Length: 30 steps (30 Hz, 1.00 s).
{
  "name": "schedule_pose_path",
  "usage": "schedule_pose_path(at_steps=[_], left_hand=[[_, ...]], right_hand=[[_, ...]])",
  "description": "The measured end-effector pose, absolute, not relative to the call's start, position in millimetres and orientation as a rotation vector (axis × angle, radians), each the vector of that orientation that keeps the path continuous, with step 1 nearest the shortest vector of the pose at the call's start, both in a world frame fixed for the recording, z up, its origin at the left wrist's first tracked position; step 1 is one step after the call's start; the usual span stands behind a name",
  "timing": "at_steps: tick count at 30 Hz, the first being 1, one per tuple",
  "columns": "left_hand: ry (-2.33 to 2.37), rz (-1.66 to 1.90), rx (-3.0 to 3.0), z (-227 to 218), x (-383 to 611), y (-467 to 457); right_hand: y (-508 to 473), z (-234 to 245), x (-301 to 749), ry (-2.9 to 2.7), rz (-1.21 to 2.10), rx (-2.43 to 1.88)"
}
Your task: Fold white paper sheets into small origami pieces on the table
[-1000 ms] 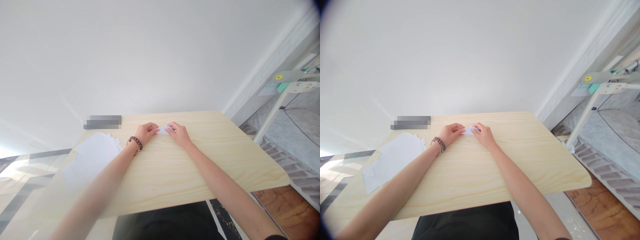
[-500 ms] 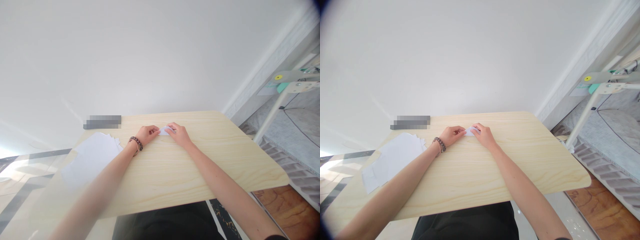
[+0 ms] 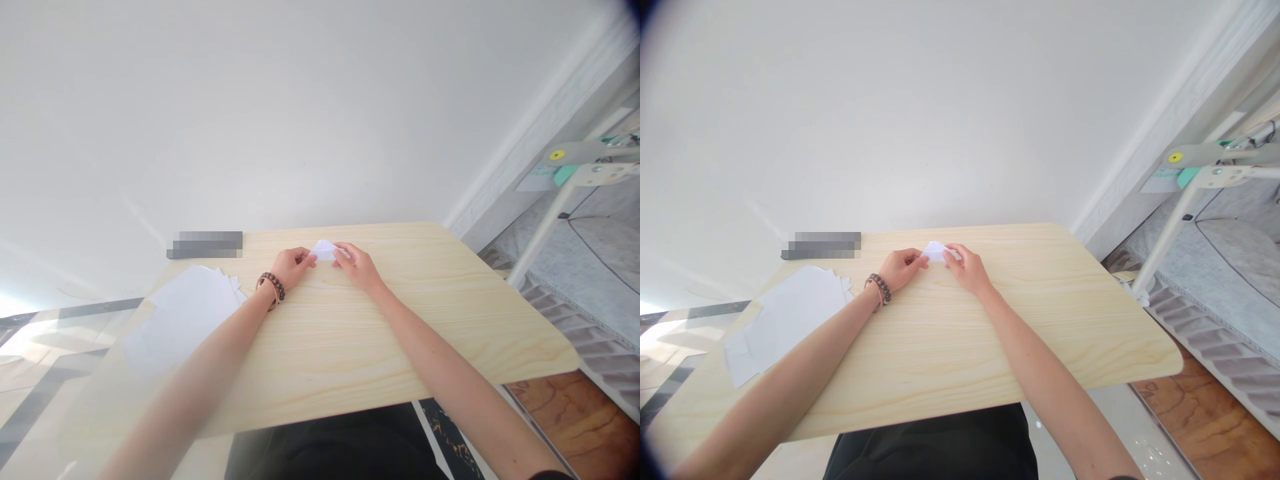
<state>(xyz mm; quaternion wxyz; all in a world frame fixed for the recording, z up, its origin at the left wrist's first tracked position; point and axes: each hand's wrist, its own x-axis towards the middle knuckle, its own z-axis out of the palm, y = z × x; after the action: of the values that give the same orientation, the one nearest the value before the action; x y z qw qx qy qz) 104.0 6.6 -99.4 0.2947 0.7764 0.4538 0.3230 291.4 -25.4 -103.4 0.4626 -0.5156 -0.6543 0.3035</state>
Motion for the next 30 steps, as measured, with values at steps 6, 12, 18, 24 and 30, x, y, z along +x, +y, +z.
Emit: schedule_pose_path(at_steps=[6,12,18,24,30], left_hand=[[1.178,0.823,2.026,-100.5,103.9,6.2],[1.140,0.722,2.046,-99.5,103.3,6.2],[1.167,0.743,1.988,-96.2,104.8,2.7],[1.154,0.753,1.999,-94.0,105.1,0.9],[1.124,0.720,1.970,-93.5,106.9,-1.4]], right_hand=[[-25.6,-102.1,292.9,-1.674,0.690,-1.293],[-22.2,-105.9,297.3,-1.738,0.631,-1.319],[-22.1,-106.7,298.0,-1.735,0.675,-1.308],[-25.2,-103.1,295.4,-1.708,0.815,-1.264],[-25.6,-101.2,296.2,-1.767,0.765,-1.267]])
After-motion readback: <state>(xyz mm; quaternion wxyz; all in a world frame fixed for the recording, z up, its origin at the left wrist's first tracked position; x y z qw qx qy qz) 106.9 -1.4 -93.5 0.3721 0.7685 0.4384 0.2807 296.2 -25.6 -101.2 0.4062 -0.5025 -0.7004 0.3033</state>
